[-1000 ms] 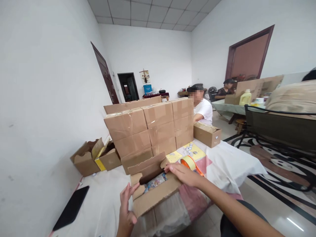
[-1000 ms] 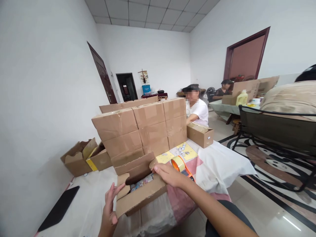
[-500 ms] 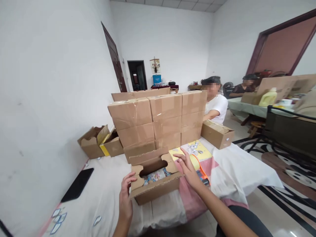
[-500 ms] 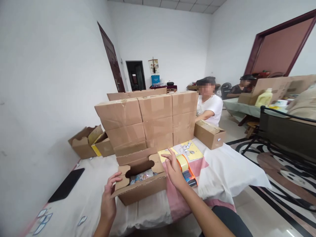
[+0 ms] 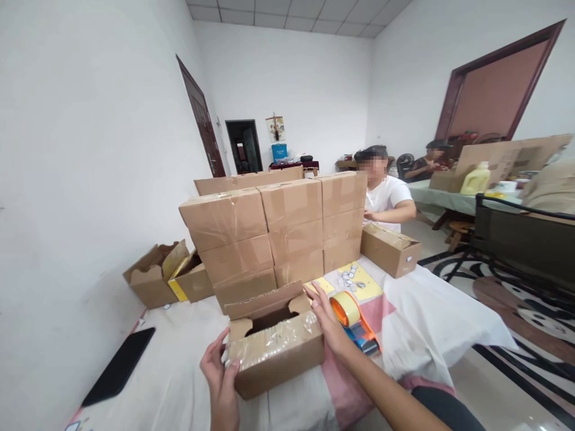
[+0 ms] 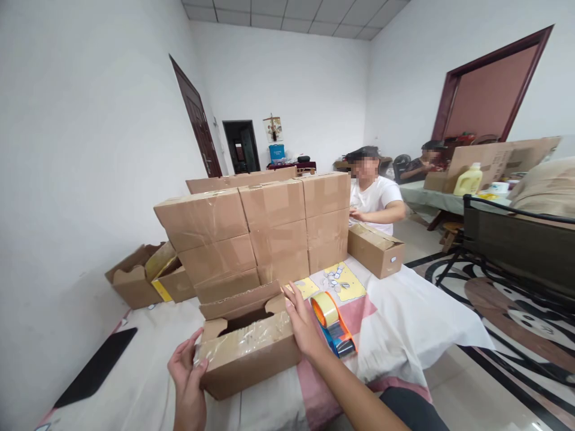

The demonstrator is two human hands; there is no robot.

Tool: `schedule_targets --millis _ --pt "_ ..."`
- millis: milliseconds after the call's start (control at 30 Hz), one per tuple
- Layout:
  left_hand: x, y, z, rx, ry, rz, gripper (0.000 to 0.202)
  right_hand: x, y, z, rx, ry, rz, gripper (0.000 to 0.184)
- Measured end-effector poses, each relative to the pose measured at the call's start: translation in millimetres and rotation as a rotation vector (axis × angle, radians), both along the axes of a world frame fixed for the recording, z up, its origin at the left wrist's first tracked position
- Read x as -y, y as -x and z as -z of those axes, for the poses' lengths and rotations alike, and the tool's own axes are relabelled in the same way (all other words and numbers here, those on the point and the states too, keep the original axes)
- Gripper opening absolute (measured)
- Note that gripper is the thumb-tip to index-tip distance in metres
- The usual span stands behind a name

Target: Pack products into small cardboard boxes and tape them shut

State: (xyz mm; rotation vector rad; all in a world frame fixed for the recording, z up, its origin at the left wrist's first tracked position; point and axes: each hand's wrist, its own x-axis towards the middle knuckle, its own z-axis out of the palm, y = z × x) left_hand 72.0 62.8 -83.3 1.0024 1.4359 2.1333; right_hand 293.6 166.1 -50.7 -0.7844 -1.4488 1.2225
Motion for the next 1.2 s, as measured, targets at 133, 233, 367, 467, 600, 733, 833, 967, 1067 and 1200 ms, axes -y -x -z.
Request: schedule_targets --millis 133,233,367,467,600,733,833,967,1067,1200 --pt "-2.8 -1.8 -9.4 -0.029 0.101 -0.039 0.056 -7.8 0.3 -11.2 -0.054 0.027 -0.058 0.049" --pt "1.1 1.3 -24.6 -0.110 0.232 -0.093 0.064 -11.8 -2.0 -16.9 -0.001 -0.062 -0.030 0.036" --pt "7.7 -4.0 -51.2 -0.848 0.342 -0.017 0.054 -10.3 -5.7 -24.9 0.213 -0.336 0.006 0.034" --pt "6.2 -15.6 -62.5 -1.289 0.452 0.298 0.052 -10.1 -14.8 -27.5 0.347 -0.405 0.052 0.036" --pt "-2.7 -25.5 -63.9 -1.338 0.553 0.291 0.057 -30.3 -52.6 -18.9 0.487 -0.371 0.444 0.039" --pt "-12.0 -24.5 -62.5 -1.157 0.516 0.241 0.051 -62.8 -100.9 3.0 0.545 -0.031 0.770 0.052" --pt "-17.2 -21.5 -60.4 -0.924 0.488 0.206 0.048 -70.8 -115.3 20.6 0.456 0.281 0.456 0.041" --pt "-24.6 -16.0 -54.8 -0.808 0.571 0.141 0.058 -62.8 -109.5 30.2 0.378 0.227 0.137 0.049" --pt "-33.4 -11.4 -51.8 -0.846 0.622 0.114 0.066 -55.3 -108.8 26.1 0.407 0.094 0.046 0.045" --pt "-41.9 -8.7 -55.4 -0.895 0.625 0.131 0.070 -37.5 -114.1 17.5 0.550 -0.018 0.052 0.046"
